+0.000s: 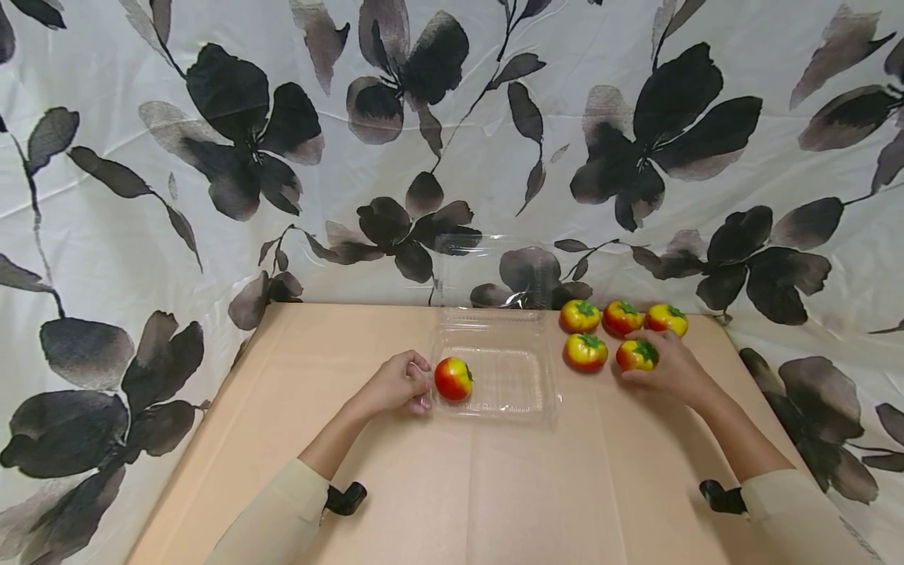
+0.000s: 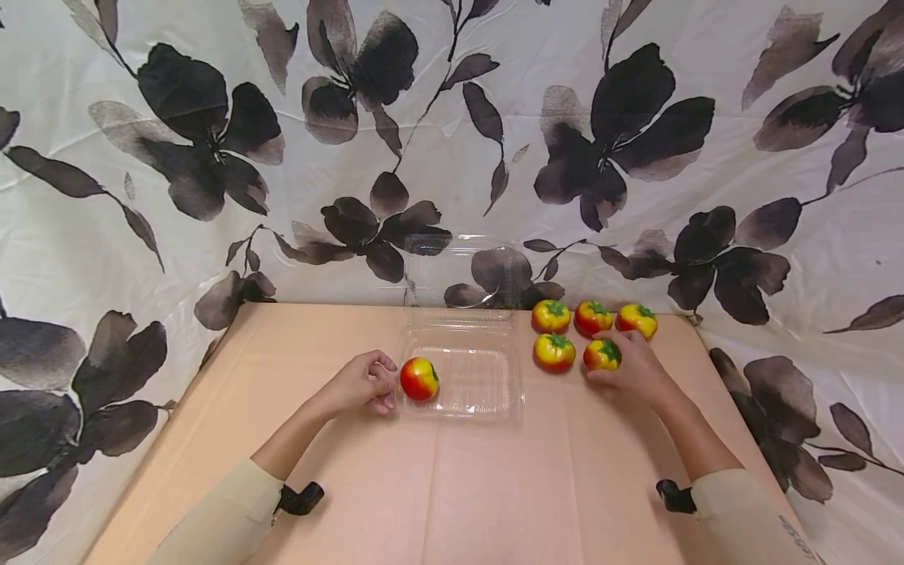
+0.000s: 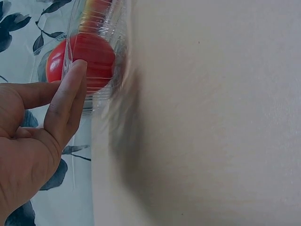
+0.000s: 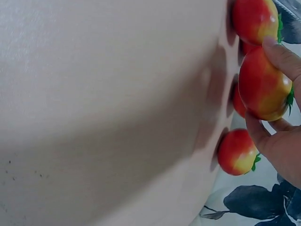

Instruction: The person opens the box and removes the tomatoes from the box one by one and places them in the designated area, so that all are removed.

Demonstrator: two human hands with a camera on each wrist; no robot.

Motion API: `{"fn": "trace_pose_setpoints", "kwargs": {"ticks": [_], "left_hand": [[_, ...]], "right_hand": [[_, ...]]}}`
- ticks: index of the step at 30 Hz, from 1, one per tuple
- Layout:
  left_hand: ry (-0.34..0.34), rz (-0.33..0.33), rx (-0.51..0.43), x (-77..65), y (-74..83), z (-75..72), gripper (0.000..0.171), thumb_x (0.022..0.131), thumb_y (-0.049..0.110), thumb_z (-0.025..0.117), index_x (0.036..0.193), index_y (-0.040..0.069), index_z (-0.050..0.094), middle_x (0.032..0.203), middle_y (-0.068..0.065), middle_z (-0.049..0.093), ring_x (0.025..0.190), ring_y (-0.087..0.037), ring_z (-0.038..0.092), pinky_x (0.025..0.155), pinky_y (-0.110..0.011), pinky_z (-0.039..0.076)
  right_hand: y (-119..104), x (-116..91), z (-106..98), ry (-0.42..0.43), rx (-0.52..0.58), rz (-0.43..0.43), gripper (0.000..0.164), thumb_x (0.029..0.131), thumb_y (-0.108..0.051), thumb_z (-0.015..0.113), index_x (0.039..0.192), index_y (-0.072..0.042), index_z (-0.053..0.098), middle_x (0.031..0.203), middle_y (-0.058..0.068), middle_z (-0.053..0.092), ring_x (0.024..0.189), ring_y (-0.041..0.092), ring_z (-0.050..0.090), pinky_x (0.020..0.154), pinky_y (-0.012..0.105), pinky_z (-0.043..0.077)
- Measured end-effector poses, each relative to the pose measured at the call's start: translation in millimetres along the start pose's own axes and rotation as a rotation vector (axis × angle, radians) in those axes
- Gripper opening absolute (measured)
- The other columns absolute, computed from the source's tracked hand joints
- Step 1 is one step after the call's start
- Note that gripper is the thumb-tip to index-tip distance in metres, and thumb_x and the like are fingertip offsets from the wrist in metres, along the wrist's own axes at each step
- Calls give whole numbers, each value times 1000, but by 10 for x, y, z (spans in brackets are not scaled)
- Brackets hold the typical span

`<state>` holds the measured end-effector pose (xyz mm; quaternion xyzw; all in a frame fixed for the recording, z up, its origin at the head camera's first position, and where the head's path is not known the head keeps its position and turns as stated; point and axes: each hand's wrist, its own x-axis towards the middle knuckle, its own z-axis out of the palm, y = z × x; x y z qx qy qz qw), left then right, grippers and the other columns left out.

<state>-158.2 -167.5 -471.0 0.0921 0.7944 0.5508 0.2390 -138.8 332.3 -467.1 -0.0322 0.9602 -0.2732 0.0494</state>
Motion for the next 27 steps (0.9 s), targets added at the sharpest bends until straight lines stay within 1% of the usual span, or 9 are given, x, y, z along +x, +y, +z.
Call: {"fn": "trace_pose_setpoints", "kwargs": {"ticks": [7,14,20,27], "left_hand": [[-8,10,-9,0,4,6,26,95,-5,64,118,-6,51,80,-15,66,63,-23,72,62,-41,66],[-6,14,6,-2,3,-2,25,96,-4,64,118,-6,51,80,-15,66,62,-22,72,63,-40,66],[-13,7,-4,0,0,-15,26,96,-4,65,118,-6,52,81,-15,67,62,-22,72,64,-41,67],[-9,10,1,-2,-8,-8,25,96,-4,64,117,-6,51,81,-15,66,62,-21,72,62,-39,66]], "right_hand": [[57,34,53,-15,-2,56,78,85,-38,85,143,-1,48,139,41,34,119,56,41,101,76,45],[88,69,113,-6,11,117,84,86,-48,81,144,-1,44,139,40,32,119,57,39,102,76,44],[106,101,155,3,2,119,82,86,-46,82,143,-1,44,139,41,32,119,57,40,104,77,42],[117,95,174,7,4,132,80,87,-45,81,143,-2,44,139,41,30,120,58,39,105,78,41]]}}
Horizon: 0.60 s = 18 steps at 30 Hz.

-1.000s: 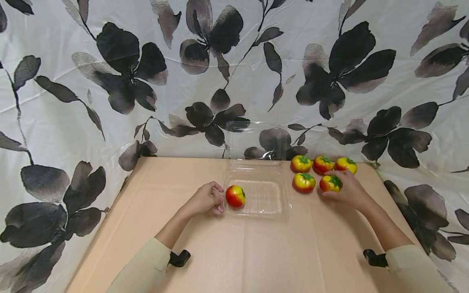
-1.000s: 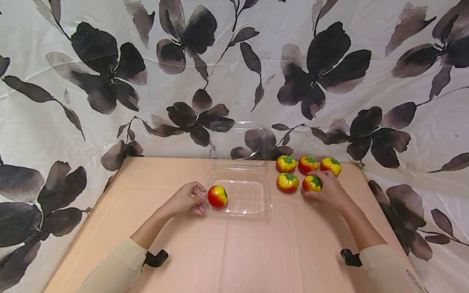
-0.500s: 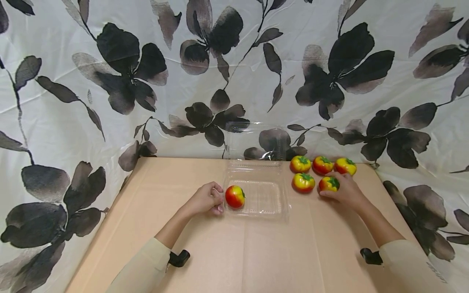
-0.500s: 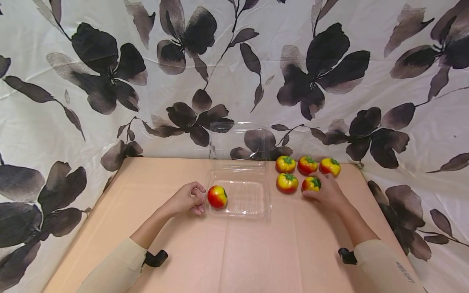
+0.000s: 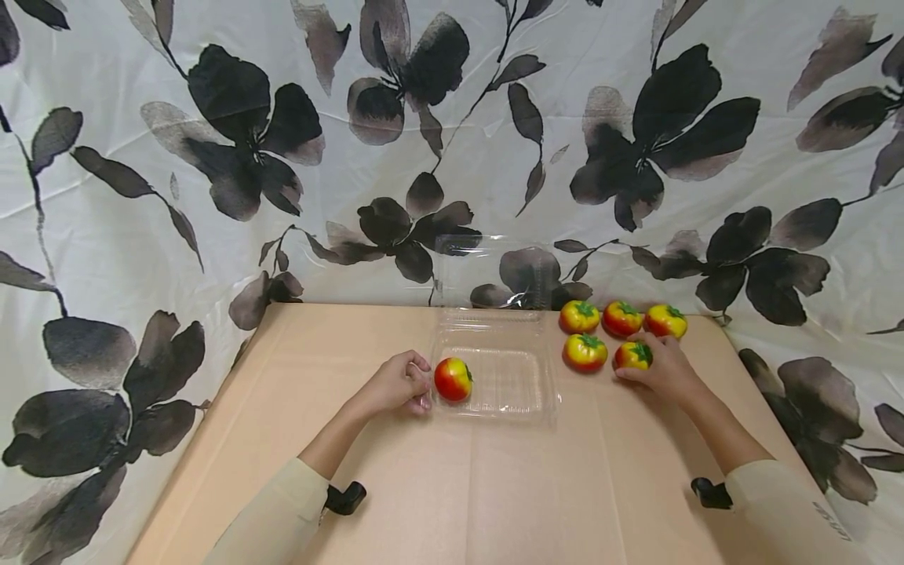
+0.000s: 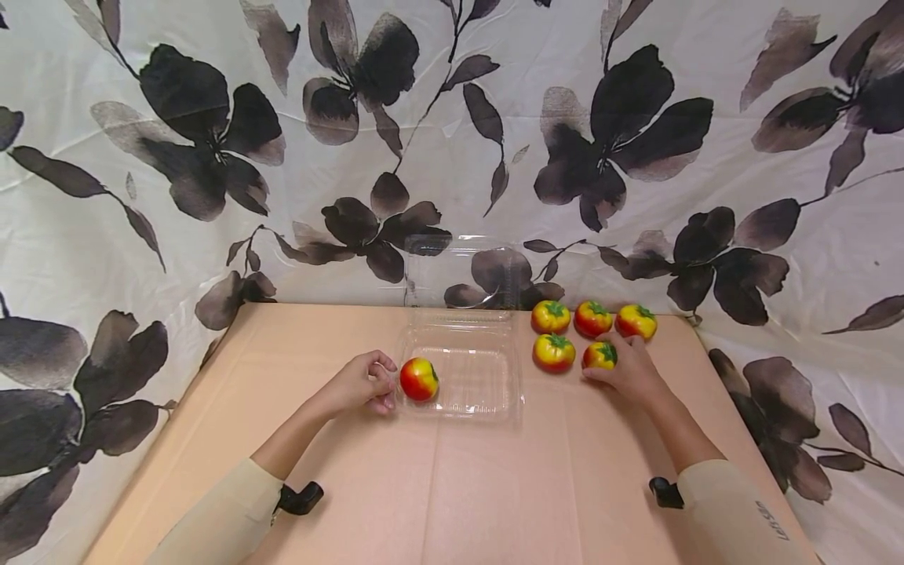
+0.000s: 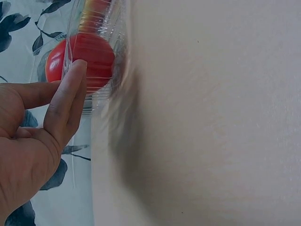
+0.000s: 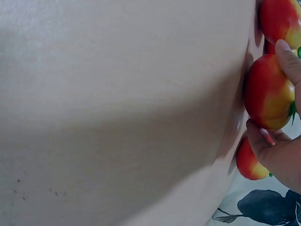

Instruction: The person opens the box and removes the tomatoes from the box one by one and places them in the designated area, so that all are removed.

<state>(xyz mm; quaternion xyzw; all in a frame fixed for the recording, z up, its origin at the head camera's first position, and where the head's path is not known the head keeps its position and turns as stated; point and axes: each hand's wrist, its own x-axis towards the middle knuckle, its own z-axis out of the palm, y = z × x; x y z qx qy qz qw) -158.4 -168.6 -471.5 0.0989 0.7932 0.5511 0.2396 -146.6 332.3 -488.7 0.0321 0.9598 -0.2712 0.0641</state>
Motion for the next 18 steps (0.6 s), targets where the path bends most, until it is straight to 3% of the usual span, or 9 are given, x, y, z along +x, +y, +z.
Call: {"fn": "trace_pose_setpoints", "kwargs": {"ticks": [18], "left_hand": [[-8,-2,0,33,-32,1,28,96,-2,65,120,-6,51,82,-15,66,63,-21,72,63,-40,67]], "right_hand": [[32,-21,20,0,-5,-44,88,90,-46,78,152,-1,35,143,38,41,125,57,42,108,77,38]]}}
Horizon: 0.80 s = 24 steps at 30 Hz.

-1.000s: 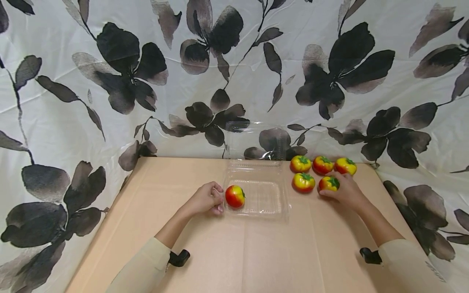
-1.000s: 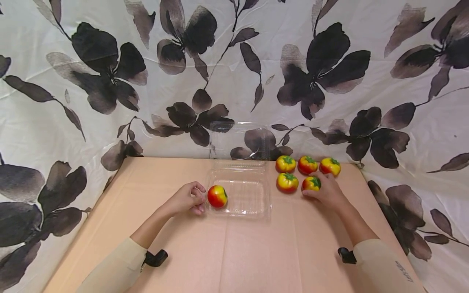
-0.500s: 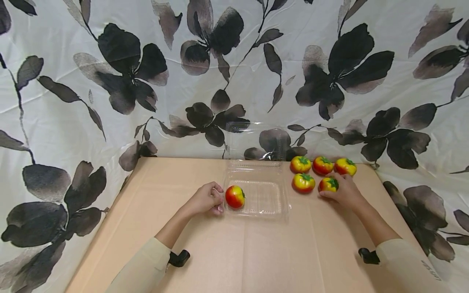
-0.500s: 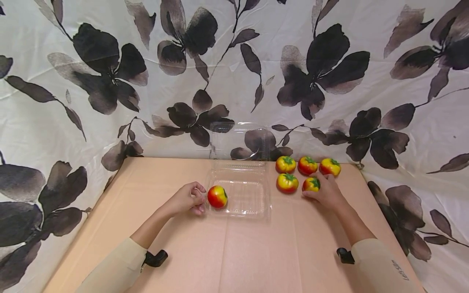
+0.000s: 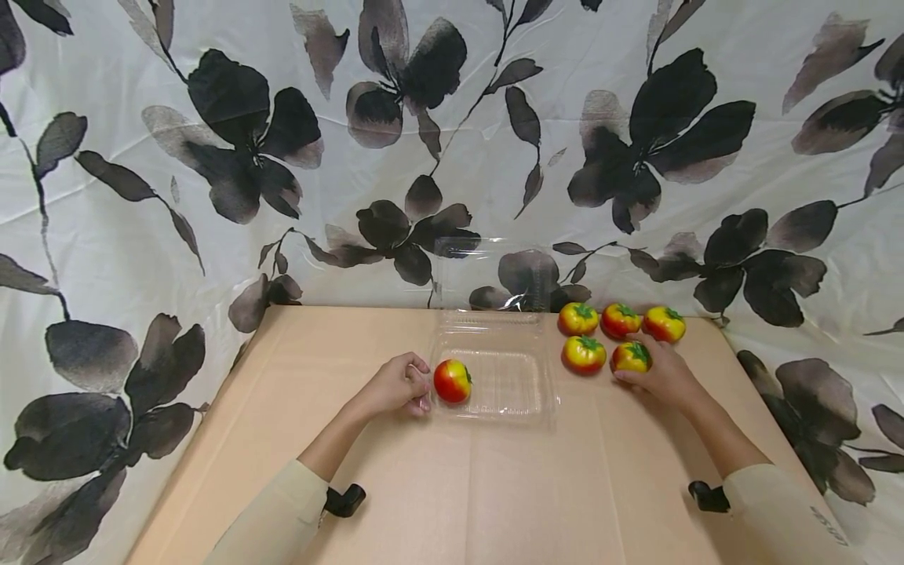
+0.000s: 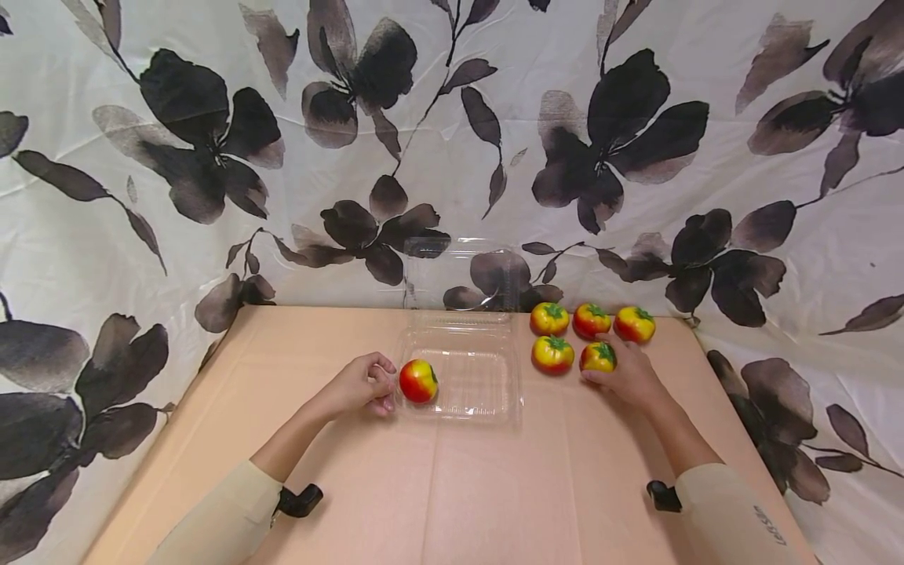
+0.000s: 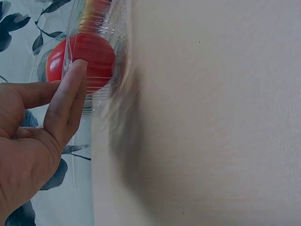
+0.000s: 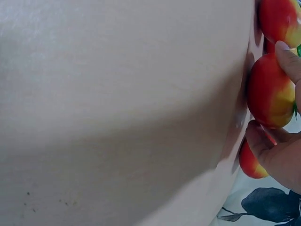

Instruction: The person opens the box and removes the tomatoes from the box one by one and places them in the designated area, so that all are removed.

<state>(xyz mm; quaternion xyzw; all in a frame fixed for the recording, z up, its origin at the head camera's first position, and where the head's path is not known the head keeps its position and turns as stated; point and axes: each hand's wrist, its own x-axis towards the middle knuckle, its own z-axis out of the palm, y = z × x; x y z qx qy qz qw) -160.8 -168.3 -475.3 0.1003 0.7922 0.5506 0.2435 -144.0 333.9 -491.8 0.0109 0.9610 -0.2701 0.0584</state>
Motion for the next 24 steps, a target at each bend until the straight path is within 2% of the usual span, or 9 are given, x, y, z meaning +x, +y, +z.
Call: {"fn": "trace_pose_setpoints", "kwargs": {"ticks": [8,17,24], "left_hand": [[8,7,6,-9,13,5,27,96,-3,66,119,-5,51,80,-15,66,62,-21,72,61,-40,66],[12,6,12,-11,6,6,27,96,-3,66,119,-5,52,80,-16,67,63,-21,72,62,-40,66],[6,9,5,-16,15,0,28,95,-3,66,119,-6,51,79,-15,67,63,-22,72,62,-42,66]], "right_hand": [[-4,4,-12,-13,25,14,87,90,-45,78,150,0,34,138,36,43,120,54,45,106,74,43],[23,7,-6,-5,82,-5,91,91,-41,79,153,2,28,143,36,40,122,53,45,109,73,41],[63,9,4,-6,85,-10,90,92,-41,77,153,4,28,144,35,41,124,53,45,110,73,40]]}}
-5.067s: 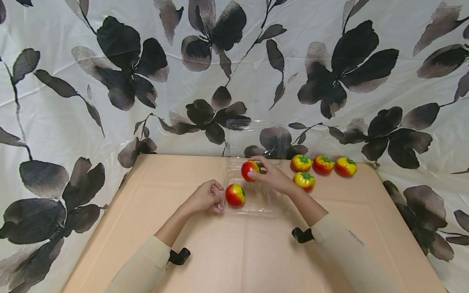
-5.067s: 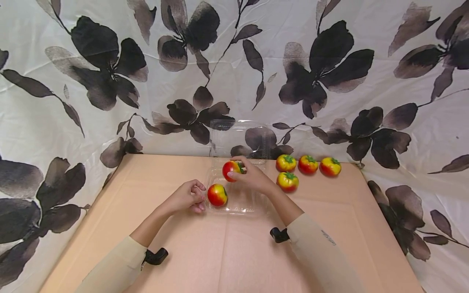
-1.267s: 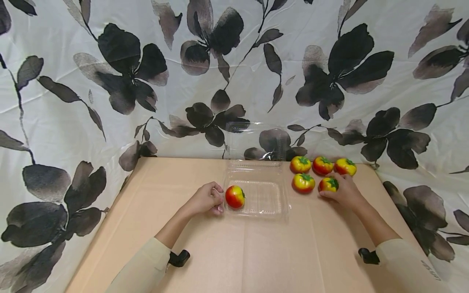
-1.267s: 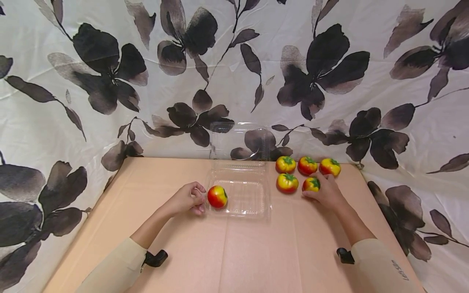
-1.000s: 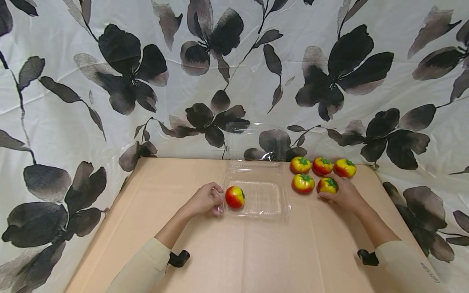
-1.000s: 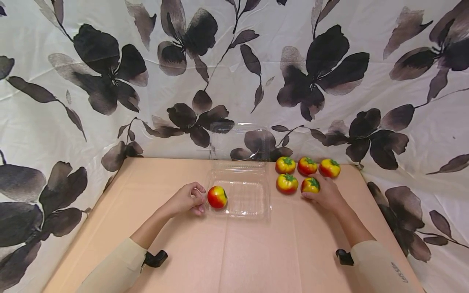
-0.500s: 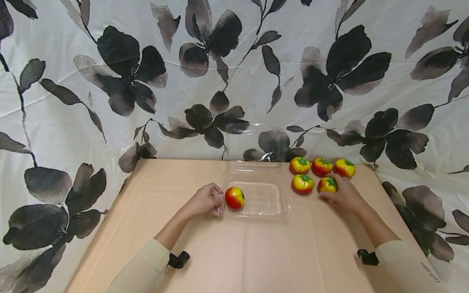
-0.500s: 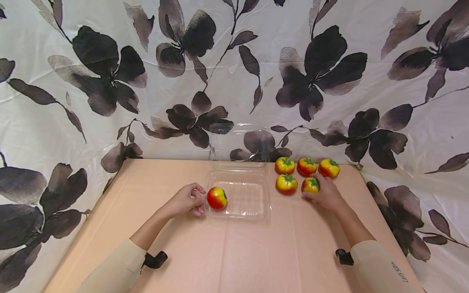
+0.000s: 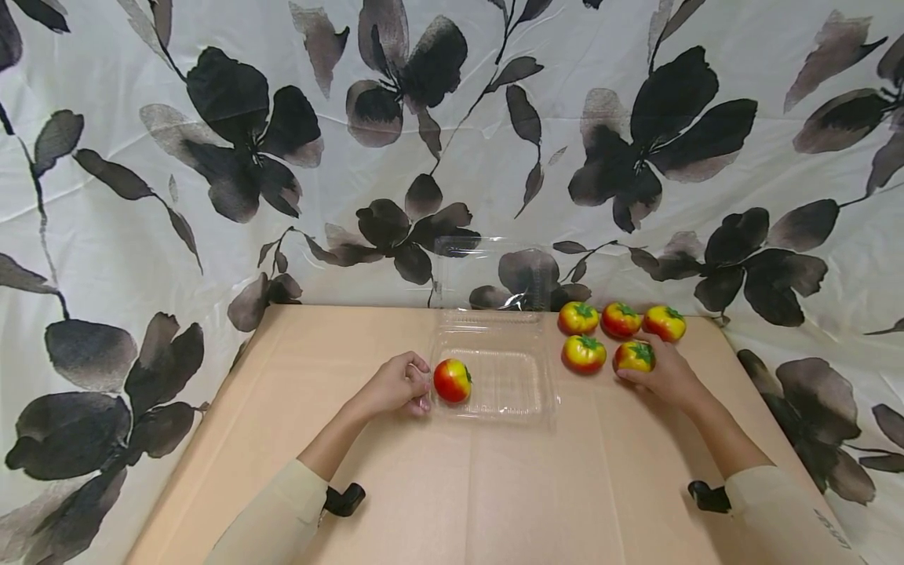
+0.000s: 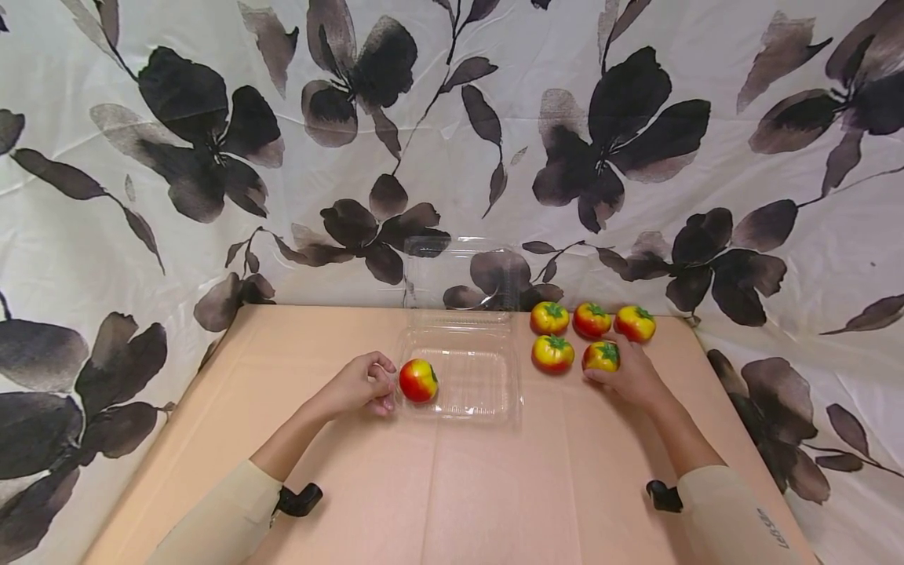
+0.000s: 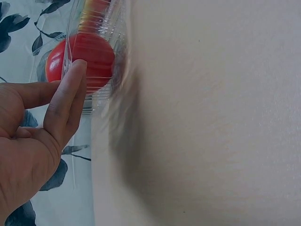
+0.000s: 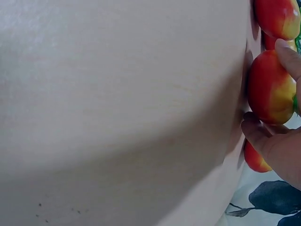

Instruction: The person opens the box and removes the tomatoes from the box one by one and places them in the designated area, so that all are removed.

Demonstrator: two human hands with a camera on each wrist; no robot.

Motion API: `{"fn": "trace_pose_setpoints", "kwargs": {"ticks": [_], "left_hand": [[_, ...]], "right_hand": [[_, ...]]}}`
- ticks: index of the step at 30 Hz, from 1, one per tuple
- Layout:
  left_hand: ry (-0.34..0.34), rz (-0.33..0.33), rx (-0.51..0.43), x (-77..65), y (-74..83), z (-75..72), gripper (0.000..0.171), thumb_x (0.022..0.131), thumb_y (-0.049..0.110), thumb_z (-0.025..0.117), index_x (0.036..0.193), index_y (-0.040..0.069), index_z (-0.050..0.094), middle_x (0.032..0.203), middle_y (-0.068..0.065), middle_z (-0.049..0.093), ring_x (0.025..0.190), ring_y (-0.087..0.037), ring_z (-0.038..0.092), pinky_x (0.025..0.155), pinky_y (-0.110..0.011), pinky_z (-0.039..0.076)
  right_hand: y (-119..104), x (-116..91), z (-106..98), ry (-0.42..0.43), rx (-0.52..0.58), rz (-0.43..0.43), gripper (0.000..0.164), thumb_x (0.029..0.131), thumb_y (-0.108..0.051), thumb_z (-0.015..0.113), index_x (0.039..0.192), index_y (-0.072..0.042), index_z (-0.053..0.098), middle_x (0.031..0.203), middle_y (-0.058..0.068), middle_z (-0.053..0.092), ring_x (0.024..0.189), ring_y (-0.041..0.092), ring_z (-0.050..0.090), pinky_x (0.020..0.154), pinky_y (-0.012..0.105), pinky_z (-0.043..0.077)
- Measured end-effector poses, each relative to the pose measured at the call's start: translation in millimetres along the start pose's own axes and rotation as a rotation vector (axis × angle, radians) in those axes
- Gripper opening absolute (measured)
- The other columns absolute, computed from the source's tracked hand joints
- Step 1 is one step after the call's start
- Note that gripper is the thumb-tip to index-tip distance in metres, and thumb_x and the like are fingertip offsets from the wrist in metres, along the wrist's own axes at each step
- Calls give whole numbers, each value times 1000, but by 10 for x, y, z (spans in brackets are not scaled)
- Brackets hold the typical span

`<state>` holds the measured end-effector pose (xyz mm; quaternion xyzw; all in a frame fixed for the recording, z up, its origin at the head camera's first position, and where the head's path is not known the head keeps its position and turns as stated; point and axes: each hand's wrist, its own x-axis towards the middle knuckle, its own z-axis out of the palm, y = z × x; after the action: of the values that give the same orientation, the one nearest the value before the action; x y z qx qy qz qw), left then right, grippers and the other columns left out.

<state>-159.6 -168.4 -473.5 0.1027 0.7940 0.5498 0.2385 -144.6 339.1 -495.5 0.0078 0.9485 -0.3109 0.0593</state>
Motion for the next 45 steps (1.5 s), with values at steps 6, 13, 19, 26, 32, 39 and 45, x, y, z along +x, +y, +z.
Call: {"fn": "trace_pose_setpoints", "kwargs": {"ticks": [6,13,19,26,32,39,45], "left_hand": [[-3,0,-7,-9,13,-5,27,96,-3,65,119,-6,51,80,-16,67,64,-24,73,63,-42,66],[2,17,17,-35,56,2,27,96,-4,63,120,-9,51,80,-20,67,67,-32,74,62,-40,66],[2,-1,-2,-14,30,-4,25,96,-4,63,118,-7,52,78,-15,67,64,-27,74,62,-41,66],[-2,-3,-1,-13,23,-3,25,96,-4,63,118,-7,51,79,-15,67,63,-22,73,62,-40,66],[3,4,1,-11,28,12,25,96,-3,63,117,-6,52,78,-14,67,62,-22,73,60,-40,66],[2,5,4,-18,36,19,24,96,-3,63,118,-6,52,78,-14,67,63,-22,73,61,-40,66],[3,2,3,-23,41,14,24,96,-3,63,118,-6,52,79,-15,67,64,-23,73,62,-41,66]], "right_hand": [[1,15,20,12,-1,4,85,92,-39,78,150,2,32,142,34,42,124,52,44,111,73,40],[-15,9,16,15,-2,0,85,92,-35,78,151,5,32,143,35,41,123,52,45,110,74,39],[-36,10,9,3,-1,8,90,92,-40,78,153,5,29,146,36,38,125,53,44,111,75,38],[-30,4,5,-1,10,-1,90,92,-41,78,153,5,30,146,36,38,123,52,45,111,74,38],[-2,0,-6,0,23,1,90,92,-42,77,153,4,29,145,35,39,123,51,45,111,73,39],[-2,-57,-74,17,50,15,97,91,-43,78,155,7,27,153,38,32,135,57,36,113,76,34],[-66,-116,-138,78,67,-18,96,90,-40,80,154,10,30,155,37,34,141,59,30,112,78,31]]}}
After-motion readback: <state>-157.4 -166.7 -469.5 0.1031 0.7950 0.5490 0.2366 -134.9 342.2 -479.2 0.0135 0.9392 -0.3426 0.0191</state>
